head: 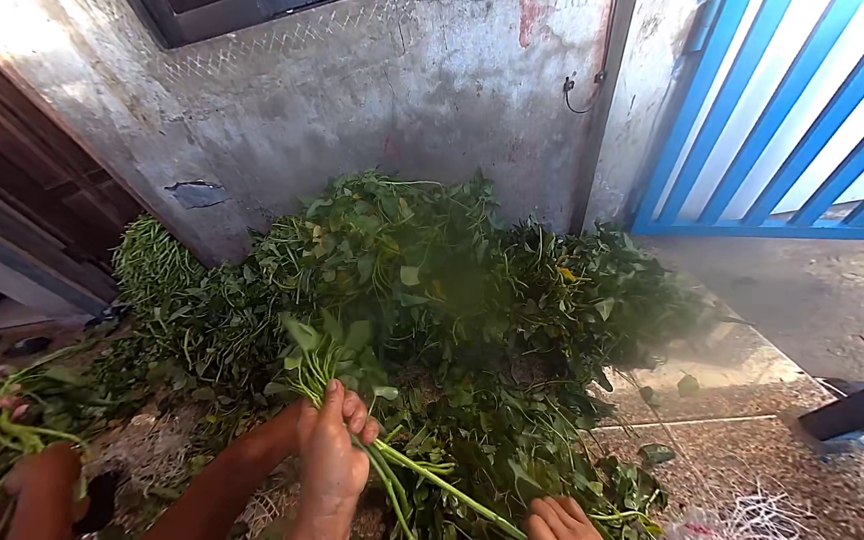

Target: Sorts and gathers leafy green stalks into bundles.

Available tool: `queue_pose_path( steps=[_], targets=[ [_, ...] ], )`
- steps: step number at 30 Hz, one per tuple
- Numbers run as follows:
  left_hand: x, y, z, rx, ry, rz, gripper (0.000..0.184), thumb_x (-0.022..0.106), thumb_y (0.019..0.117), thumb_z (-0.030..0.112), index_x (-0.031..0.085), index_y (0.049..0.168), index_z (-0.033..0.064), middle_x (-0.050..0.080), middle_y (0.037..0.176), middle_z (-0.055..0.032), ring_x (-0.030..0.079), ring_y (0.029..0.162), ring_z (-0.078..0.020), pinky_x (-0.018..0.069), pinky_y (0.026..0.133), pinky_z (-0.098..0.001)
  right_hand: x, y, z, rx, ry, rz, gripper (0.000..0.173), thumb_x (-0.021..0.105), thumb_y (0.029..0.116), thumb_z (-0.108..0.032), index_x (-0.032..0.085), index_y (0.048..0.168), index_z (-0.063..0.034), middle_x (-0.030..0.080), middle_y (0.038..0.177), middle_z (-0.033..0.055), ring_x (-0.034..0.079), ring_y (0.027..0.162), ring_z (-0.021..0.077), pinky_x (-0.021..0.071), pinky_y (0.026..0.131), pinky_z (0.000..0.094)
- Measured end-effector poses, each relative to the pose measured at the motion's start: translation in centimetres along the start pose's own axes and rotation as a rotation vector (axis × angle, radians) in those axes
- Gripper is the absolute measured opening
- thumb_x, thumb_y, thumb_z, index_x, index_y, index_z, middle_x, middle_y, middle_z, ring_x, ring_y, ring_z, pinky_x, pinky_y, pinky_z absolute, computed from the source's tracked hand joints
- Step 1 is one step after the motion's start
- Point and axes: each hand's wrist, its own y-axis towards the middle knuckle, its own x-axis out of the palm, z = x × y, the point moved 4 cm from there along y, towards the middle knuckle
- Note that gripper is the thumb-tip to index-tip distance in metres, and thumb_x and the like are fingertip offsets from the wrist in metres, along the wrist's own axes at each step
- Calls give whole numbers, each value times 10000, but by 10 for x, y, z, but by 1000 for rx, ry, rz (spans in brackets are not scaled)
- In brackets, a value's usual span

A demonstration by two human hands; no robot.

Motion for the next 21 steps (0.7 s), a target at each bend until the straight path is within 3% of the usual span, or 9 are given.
queue_pose_path(
  steps=[2,5,8,11,16,18,21],
  targets=[
    [3,-4,-3,3,19,-12,177,361,1126,162,447,994,83,430,590,6,437,375,-80,456,335,-225,1,-3,1,47,83,-51,226,452,1021,-157,611,953,-12,672,907,193,696,879,360,536,851,531],
    [3,-4,-4,-3,32,-11,166,356,1126,152,447,1006,80,437,596,-1,452,387,-90,471,348,-235,4,-3,-3,113,218,-93,288,457,1047,-228,621,973,-3,680,841,190,707,800,359,549,766,547],
    [3,-1,-4,-3,36,10,160,369,1123,155,451,1008,81,440,601,-7,463,397,-97,476,354,-238,8,-1,-7,143,277,-91,453,459,1083,-427,649,1132,-19,725,879,165,728,823,333,562,796,547],
    [3,-2,-4,-6,33,35,148,383,1120,153,457,1013,83,444,598,-9,466,399,-99,477,356,-241,9,7,-14,124,326,-97,429,428,1100,-418,630,1210,-56,739,874,132,732,801,307,557,803,554],
    [2,-3,-4,11,29,97,143,393,1117,148,453,1008,78,445,598,-8,470,403,-101,482,359,-249,19,22,-32,142,477,-146,398,422,1110,-373,666,1196,-71,741,942,150,739,843,327,574,742,570],
    [-1,0,-1,22,41,132,149,402,1116,158,458,1000,84,444,595,-5,467,402,-98,476,356,-243,23,20,-37,161,529,-127,409,398,1120,-313,685,1176,-26,734,966,190,740,863,349,580,733,569],
    [-11,8,9,52,50,221,179,412,1116,182,466,968,94,443,583,11,452,394,-84,465,357,-233,17,7,-35,179,514,124,368,399,1065,-169,668,913,32,670,747,183,693,673,304,554,594,486]
  ],
)
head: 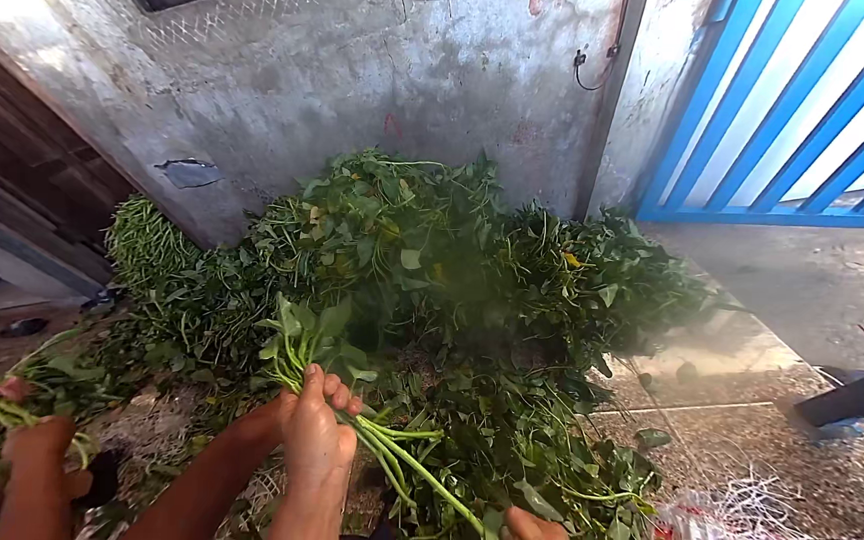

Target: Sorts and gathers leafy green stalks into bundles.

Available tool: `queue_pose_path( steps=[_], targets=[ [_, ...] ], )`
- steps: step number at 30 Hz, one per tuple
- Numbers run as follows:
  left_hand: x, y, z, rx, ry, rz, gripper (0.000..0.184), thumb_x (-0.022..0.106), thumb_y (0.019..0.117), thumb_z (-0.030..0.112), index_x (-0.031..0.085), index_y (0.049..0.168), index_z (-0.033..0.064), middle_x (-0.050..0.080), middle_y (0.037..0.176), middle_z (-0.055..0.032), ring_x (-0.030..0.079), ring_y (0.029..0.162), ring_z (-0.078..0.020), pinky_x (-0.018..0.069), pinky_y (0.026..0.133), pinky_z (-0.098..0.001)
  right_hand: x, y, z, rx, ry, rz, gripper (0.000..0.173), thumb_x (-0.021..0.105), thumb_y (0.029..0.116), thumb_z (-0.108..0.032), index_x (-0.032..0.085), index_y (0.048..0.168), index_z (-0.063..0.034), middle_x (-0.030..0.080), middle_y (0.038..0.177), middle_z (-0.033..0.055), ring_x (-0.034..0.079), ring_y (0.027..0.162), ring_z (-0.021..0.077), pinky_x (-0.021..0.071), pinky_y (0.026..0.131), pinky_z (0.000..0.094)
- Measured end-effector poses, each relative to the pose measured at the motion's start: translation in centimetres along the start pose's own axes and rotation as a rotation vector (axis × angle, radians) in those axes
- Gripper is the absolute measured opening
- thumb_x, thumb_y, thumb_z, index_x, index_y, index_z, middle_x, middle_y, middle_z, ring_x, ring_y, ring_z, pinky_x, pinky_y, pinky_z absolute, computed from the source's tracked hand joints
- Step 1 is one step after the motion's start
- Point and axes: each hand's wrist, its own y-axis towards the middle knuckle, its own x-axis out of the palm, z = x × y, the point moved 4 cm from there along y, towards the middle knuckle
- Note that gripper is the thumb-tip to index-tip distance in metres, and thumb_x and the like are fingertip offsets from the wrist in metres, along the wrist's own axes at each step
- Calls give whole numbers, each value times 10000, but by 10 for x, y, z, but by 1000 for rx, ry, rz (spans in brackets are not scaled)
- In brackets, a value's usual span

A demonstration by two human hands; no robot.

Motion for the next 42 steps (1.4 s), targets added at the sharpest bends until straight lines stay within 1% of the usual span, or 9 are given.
queue_pose_path(
  steps=[4,8,13,17,23,28,31,35,42],
  targets=[
    [-6,8,8,13,-5,27,176,417,1117,211,465,984,106,449,598,15,454,400,-82,467,366,-235,-16,-4,-5,-6,58,10,373,400,1081,-164,663,931,53,659,738,192,680,676,282,550,619,451],
    [-4,4,3,25,-7,6,167,426,1114,199,467,989,96,457,598,8,470,408,-87,483,373,-240,-13,2,3,115,195,-264,481,384,1102,-399,599,1341,-41,705,891,167,690,747,284,556,678,531],
    [-4,-2,3,90,-6,14,170,414,1117,192,463,984,99,456,603,3,474,409,-103,490,378,-252,-18,9,4,2,-128,-265,339,506,1072,-300,724,1013,-48,717,923,150,713,787,299,569,663,513],
    [-3,-7,0,113,-40,73,170,397,1122,196,442,984,106,438,598,7,464,397,-108,495,378,-262,-33,34,18,19,-357,141,283,500,988,-192,649,794,-50,648,753,101,676,656,252,553,547,441],
    [3,-10,-22,-92,-90,93,231,402,1119,215,449,922,103,418,592,9,427,396,-101,480,389,-255,-75,88,18,605,1089,674,427,275,1104,-269,564,844,-93,543,574,-9,539,486,96,503,489,274],
    [-15,13,7,65,-83,151,236,399,1121,255,458,915,155,436,587,47,462,426,-78,502,432,-248,-121,87,43,469,1159,1012,422,250,1113,-293,552,875,-118,537,537,-17,551,452,109,524,469,292],
    [-10,6,13,194,-20,143,138,425,1118,239,465,1030,140,493,656,32,550,485,-104,578,487,-302,-73,80,55,645,618,770,357,371,1087,-238,608,999,14,595,712,65,607,608,161,554,585,365],
    [-7,3,6,161,14,126,66,469,1101,186,463,1113,121,535,714,2,611,549,-141,628,562,-377,23,70,74,586,21,-413,532,556,1018,-232,491,1517,-63,481,1507,249,459,1406,400,379,1163,575],
    [-11,11,-2,-15,43,72,113,519,1064,129,593,1009,64,547,683,-12,605,560,-144,632,600,-375,-32,9,175,1030,-652,-401,386,677,886,-126,676,1223,64,529,1432,315,451,1371,512,426,1029,693]
  ],
)
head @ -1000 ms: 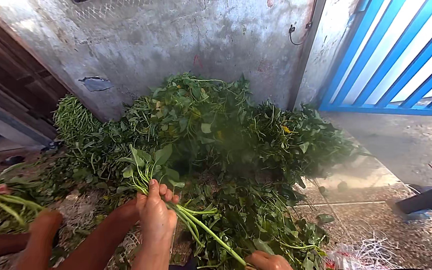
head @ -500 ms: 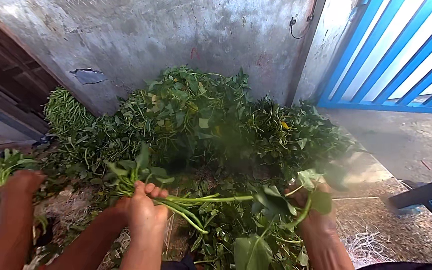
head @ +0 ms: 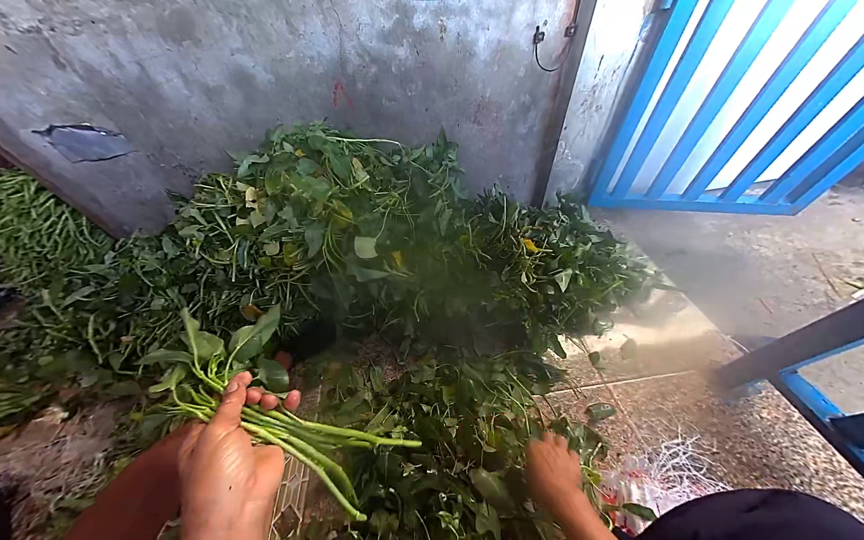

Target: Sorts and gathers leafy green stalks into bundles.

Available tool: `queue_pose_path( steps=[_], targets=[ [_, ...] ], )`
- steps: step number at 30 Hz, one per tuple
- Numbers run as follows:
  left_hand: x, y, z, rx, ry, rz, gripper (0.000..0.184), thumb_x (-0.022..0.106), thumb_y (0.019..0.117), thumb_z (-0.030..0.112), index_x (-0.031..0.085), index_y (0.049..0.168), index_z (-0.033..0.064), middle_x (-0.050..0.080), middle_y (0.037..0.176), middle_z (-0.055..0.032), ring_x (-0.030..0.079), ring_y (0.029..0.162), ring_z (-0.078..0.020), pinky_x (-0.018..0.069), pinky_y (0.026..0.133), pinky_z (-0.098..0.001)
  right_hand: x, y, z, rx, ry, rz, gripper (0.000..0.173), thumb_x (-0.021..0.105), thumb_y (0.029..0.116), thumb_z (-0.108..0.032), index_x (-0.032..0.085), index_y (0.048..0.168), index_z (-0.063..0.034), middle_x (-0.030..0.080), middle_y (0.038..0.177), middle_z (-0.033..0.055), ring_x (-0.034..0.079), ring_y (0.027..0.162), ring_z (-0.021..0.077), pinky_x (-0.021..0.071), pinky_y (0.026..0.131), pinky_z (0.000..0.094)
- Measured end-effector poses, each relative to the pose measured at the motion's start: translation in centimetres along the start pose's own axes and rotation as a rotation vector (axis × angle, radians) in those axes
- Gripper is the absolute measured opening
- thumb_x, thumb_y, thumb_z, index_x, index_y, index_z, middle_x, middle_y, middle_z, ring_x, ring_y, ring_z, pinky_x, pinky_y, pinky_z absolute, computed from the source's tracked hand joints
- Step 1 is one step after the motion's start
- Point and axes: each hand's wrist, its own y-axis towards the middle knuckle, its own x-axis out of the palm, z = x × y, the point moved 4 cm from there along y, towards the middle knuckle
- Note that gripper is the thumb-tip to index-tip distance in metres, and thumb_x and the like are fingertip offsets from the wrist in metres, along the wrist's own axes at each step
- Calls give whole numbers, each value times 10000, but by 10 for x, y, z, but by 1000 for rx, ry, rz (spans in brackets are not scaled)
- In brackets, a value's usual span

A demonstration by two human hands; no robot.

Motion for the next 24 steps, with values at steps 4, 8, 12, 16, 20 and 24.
queue_pose_path(
  steps=[4,8,12,16,20,24],
  targets=[
    [12,-8,-9,-97,-4,-111,153,477,1079,129,591,1014,50,553,669,-20,605,538,-149,621,566,-360,31,16,57,88,-143,-88,416,713,873,-144,680,1245,40,499,1477,290,404,1409,501,343,1091,706],
    [18,-18,-14,-165,31,-172,181,475,1082,142,608,1022,36,576,697,-42,615,558,-157,619,570,-366,-31,-4,45,32,-64,-46,341,591,977,-178,673,1263,-11,654,1307,256,576,1274,466,366,1075,713],
    [22,-24,-21,-228,42,-208,162,494,1077,134,592,1046,9,592,723,-77,634,570,-190,619,552,-385,-75,-13,48,-123,337,82,381,396,1083,-252,572,1315,-6,674,1190,249,660,1137,416,498,975,626],
    [24,-31,-30,-294,51,-226,152,517,1069,133,584,1050,-3,585,726,-83,620,554,-189,611,531,-383,-93,-34,43,-252,913,245,307,467,1059,-261,661,1085,-24,606,804,100,568,639,208,488,582,395],
    [22,-35,-39,-336,96,-238,135,535,1062,117,584,1056,-9,591,742,-89,619,563,-193,607,540,-378,-99,-68,1,-493,1533,94,182,537,1009,-139,664,1090,-37,617,771,5,553,602,93,506,572,285],
    [26,-42,-48,-397,134,-299,113,547,1055,102,569,1084,-5,601,761,-94,629,586,-200,601,541,-378,-94,-97,-41,-727,1503,3,148,560,988,-33,649,1106,-31,681,895,31,648,775,130,569,736,338]
  ],
)
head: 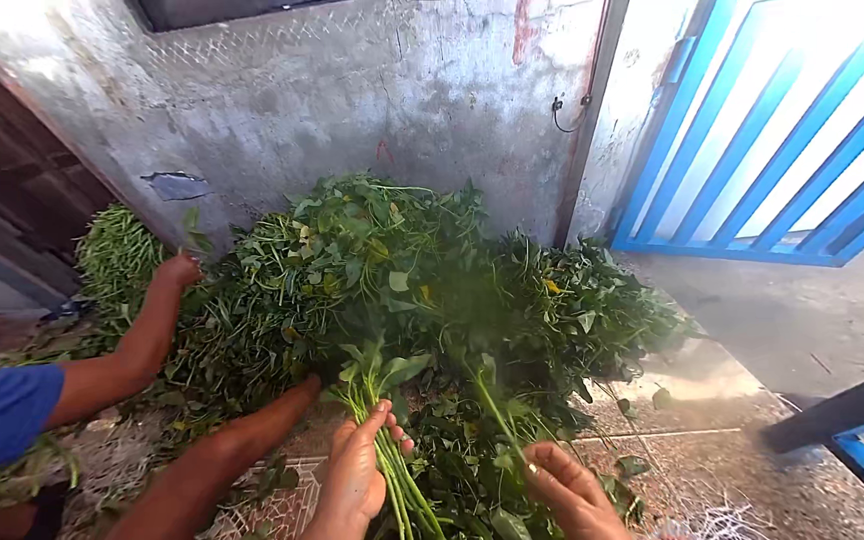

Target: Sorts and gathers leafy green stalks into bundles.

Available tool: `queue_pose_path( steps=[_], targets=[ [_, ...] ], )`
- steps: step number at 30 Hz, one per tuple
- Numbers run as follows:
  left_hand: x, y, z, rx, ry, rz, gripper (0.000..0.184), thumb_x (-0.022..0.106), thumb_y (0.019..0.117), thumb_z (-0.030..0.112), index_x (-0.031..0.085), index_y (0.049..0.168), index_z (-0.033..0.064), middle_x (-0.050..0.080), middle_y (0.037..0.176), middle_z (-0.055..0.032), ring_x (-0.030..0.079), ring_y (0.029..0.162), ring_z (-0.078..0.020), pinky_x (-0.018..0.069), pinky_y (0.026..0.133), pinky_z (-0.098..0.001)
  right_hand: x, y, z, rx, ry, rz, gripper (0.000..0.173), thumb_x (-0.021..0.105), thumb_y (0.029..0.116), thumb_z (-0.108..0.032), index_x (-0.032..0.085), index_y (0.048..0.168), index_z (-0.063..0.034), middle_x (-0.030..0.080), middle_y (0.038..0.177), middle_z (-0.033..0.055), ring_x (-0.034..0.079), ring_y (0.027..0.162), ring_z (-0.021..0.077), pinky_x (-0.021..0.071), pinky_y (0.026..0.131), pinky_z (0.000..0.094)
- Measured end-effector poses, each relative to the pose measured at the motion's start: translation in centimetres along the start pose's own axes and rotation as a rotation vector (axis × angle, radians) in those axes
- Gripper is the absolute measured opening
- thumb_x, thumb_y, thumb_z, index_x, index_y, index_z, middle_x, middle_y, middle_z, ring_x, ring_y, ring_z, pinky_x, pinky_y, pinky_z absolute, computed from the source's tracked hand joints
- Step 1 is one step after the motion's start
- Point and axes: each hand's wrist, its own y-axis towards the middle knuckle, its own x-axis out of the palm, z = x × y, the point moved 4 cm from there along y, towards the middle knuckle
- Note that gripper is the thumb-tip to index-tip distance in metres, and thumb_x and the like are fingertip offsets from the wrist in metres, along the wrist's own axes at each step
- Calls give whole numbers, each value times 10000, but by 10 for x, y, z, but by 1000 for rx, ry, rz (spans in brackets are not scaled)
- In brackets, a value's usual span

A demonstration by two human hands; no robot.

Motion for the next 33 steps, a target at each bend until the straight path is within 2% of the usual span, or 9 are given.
queue_pose_path(
  steps=[6,10,14,21,23,25,27,31,33],
  targets=[
    [5,-8,-11,-38,58,-76,156,620,1021,100,564,1112,-14,624,803,-119,650,629,-219,606,573,-385,54,-4,12,-198,-129,-113,153,594,969,14,667,1103,14,674,979,48,655,865,120,578,792,323],
    [3,-11,-6,101,-4,-37,116,607,1017,55,574,1088,-30,618,779,-128,648,609,-227,611,558,-381,68,-5,15,-344,-356,-84,134,629,963,-18,699,1068,27,652,986,116,638,949,168,554,853,317],
    [3,-12,-1,153,49,-50,136,655,973,6,586,1080,-39,649,805,-144,659,630,-225,607,574,-367,70,-5,16,-414,-628,7,151,640,965,-86,732,1062,-18,659,981,157,655,936,283,531,843,493],
    [8,-15,-13,191,176,-228,212,675,895,-87,594,1090,-73,687,848,-164,680,648,-219,600,562,-339,73,-7,8,-476,-764,16,161,627,977,-109,746,1072,-57,693,1003,150,679,950,306,519,871,533],
    [9,-15,-12,215,167,-259,216,677,884,-103,597,1082,-76,694,856,-172,687,646,-228,608,557,-345,75,-5,4,-418,-825,-14,218,656,979,-202,720,1126,-54,722,990,123,703,911,290,518,847,569],
    [10,-15,-13,224,165,-291,231,681,871,-113,595,1082,-75,700,865,-173,695,659,-231,612,567,-343,80,-2,-1,-297,-818,-69,460,709,952,-399,691,1214,-21,747,930,123,712,813,292,522,814,614],
    [13,-15,-16,229,171,-327,246,685,856,-120,597,1081,-76,703,877,-171,699,679,-228,613,584,-336,87,4,-4,-194,-686,-118,523,726,931,-450,678,1209,-9,728,866,123,696,749,267,548,771,568],
    [15,-15,-17,244,168,-332,210,672,887,-93,598,1083,-86,698,836,-167,694,662,-218,618,602,-343,102,9,-10,-198,-143,-20,162,690,940,-37,729,1089,14,766,965,52,716,825,93,607,770,293],
    [14,-12,-15,252,156,-258,149,646,925,-63,593,1061,-90,682,796,-170,674,606,-221,609,555,-347,101,4,-13,-377,-330,84,132,693,944,-48,745,1054,5,771,990,62,732,894,105,612,839,299]
  ],
)
